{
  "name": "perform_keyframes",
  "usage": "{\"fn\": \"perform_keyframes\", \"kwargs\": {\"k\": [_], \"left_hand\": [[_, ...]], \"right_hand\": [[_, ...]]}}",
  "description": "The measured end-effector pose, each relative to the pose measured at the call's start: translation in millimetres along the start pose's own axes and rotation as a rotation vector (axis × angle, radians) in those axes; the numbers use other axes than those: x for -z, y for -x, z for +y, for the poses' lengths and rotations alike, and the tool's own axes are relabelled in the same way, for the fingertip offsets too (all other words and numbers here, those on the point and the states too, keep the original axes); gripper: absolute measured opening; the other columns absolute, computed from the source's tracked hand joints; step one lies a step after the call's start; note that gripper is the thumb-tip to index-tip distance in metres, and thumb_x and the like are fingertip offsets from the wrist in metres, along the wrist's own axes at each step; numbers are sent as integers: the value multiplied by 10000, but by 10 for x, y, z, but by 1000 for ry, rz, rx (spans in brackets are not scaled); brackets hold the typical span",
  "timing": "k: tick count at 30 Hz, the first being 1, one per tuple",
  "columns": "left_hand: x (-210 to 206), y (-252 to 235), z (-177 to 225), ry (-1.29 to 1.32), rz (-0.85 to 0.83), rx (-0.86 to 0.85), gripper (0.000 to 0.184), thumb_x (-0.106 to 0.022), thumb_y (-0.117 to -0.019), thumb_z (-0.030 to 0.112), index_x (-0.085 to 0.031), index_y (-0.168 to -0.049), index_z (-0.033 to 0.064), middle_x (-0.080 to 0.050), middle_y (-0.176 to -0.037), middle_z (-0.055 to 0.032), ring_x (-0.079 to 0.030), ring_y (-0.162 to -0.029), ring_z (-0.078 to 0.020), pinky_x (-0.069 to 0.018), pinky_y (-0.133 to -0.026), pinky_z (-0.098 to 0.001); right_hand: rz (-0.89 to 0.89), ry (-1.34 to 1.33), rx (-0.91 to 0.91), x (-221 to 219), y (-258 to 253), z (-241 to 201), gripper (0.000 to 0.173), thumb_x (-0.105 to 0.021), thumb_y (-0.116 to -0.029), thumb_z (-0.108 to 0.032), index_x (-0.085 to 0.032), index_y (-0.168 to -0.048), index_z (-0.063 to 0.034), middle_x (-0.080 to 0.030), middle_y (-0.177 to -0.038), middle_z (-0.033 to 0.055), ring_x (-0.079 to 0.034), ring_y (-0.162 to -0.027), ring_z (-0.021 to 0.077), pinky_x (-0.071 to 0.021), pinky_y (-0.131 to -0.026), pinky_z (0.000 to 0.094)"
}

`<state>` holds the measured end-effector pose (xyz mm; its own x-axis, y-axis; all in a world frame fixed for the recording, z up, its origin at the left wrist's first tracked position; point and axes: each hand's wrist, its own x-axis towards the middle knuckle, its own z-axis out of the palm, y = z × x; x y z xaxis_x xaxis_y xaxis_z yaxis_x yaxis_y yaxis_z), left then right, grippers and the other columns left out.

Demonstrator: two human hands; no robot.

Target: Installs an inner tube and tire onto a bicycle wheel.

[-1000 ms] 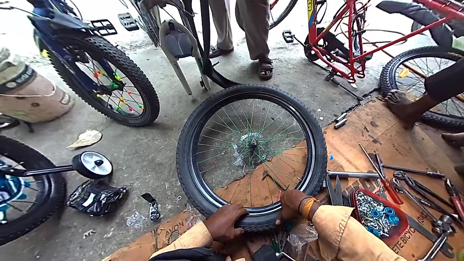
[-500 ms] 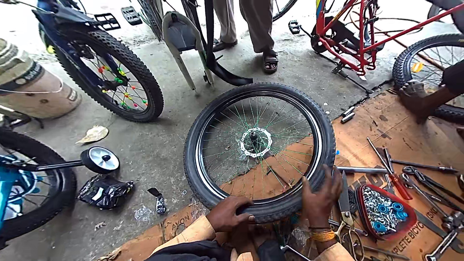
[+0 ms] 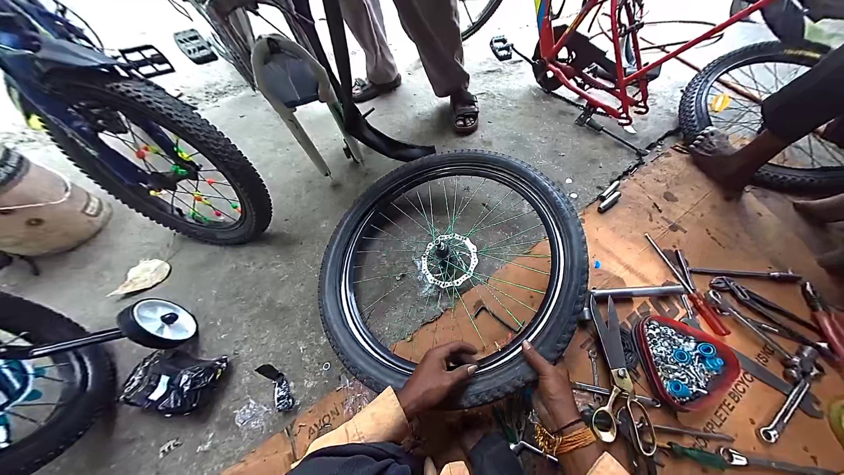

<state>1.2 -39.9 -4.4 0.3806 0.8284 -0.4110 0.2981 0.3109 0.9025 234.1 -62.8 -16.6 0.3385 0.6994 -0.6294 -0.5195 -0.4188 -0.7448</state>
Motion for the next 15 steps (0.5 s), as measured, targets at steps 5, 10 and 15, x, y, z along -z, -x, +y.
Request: {"fn": "perform_keyframes", "kwargs": {"k": [5,10,15], "left_hand": [[185,57,-148,-93,381,-139,391,-713,-911,261,-653,-1224,35,-673,-1160,-96,-664,-1021,-193,-574,-891,-380],[-31,47,65,-659,-143,-96,622,-572,-1001,510,-488,-1501,149,-661,-1305,-78,-608,-1238,-250,-408,-1119,-557],[-21,-109,144,-630,-364,70,648,-493,-1046,505,-397,-1537,93,-658,-1255,-197,-645,-1173,-347,-480,-1045,-574]], "right_hand": [[8,-150,-77,-19,106,264,532,-696,-970,-112,-461,-1426,26,-677,-1232,223,-703,-1087,300,-606,-935,463],[-37,-263,-154,-30,199,356,482,-631,-1013,-124,-443,-1436,11,-657,-1245,243,-693,-1095,327,-594,-937,503],[-56,-271,-187,-21,247,378,467,-634,-1013,-129,-459,-1417,27,-663,-1228,245,-696,-1085,324,-591,-941,498]]}}
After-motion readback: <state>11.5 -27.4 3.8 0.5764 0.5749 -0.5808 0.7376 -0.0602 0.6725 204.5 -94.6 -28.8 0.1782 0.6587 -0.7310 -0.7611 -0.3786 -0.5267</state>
